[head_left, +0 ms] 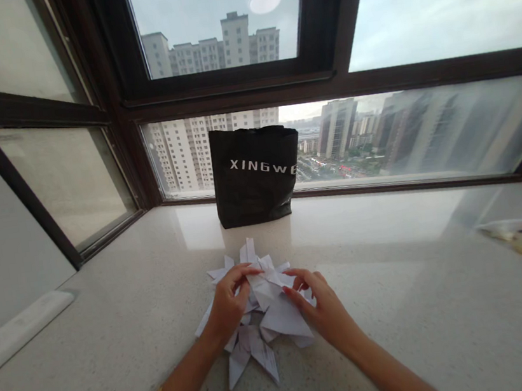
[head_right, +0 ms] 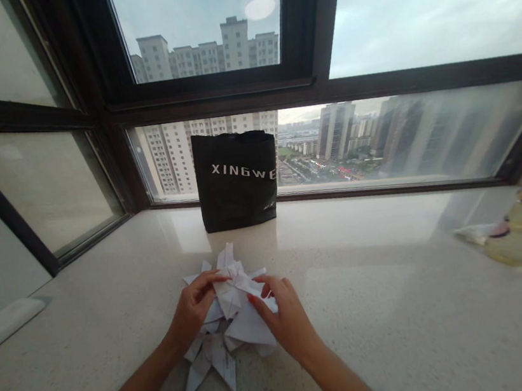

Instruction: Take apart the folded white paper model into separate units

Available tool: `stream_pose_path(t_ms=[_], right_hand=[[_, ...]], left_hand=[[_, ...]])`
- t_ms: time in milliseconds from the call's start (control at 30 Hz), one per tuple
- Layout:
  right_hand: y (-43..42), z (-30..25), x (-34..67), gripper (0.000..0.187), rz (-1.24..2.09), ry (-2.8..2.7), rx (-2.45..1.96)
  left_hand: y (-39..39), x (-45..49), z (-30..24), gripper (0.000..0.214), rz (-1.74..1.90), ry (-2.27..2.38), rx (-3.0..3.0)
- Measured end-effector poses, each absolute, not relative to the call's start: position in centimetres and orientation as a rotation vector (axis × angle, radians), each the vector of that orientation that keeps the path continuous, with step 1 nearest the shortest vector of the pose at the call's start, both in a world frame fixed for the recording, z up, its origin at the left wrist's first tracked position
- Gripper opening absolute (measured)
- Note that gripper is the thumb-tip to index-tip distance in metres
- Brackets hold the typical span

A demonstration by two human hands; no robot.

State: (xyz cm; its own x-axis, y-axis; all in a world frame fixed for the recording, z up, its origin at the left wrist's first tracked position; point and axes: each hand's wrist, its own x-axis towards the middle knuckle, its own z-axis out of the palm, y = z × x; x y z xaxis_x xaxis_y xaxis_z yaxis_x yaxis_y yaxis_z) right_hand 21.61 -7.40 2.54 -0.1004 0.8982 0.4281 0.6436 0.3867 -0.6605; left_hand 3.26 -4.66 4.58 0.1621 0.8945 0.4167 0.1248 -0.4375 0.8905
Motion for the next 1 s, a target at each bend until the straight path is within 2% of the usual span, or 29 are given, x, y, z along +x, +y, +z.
stream_pose_path(t_ms=[100, 233, 300, 400, 500, 767, 900, 1000], right_hand=[[-8.2, 3.2, 21.2, 0.041, 0.303, -2.082, -1.27], [-8.8, 3.6, 20.7, 0.06, 0.25, -2.363, -1.211], [-8.8, 3.5, 20.6, 0.054, 0.257, -2.429, -1.221], [-8.6, 3.4, 20.8, 0.031, 0.253, -2.453, -1.234], [-8.6, 3.6, 21.0, 0.024, 0.247, -2.432, -1.216], [-9.7, 3.5, 19.5, 0.045, 0.212, -2.372, -1.201], [-9.8, 2.4, 18.4, 0.054, 0.176, -2.383, -1.284], [-9.6, 2.2, 18.3, 0.052, 0.175, -2.404, -1.289]], left_hand=[[-4.2, 2.4, 4.6, 0.032, 1.393, 1.016, 1.589], [-3.6, 1.8, 4.4, 0.037, 1.411, 1.038, 1.427], [-3.5, 1.9, 4.3, 0.041, 1.411, 1.057, 1.396], [-3.3, 2.0, 4.3, 0.044, 1.463, 1.084, 1.388], [-2.9, 1.9, 4.2, 0.044, 1.543, 1.127, 1.386], [-2.4, 1.7, 4.2, 0.047, 1.595, 1.066, 1.343], [-2.6, 2.0, 4.4, 0.064, 1.627, 1.004, 1.31], [-2.6, 2.1, 4.6, 0.072, 1.611, 0.976, 1.272]])
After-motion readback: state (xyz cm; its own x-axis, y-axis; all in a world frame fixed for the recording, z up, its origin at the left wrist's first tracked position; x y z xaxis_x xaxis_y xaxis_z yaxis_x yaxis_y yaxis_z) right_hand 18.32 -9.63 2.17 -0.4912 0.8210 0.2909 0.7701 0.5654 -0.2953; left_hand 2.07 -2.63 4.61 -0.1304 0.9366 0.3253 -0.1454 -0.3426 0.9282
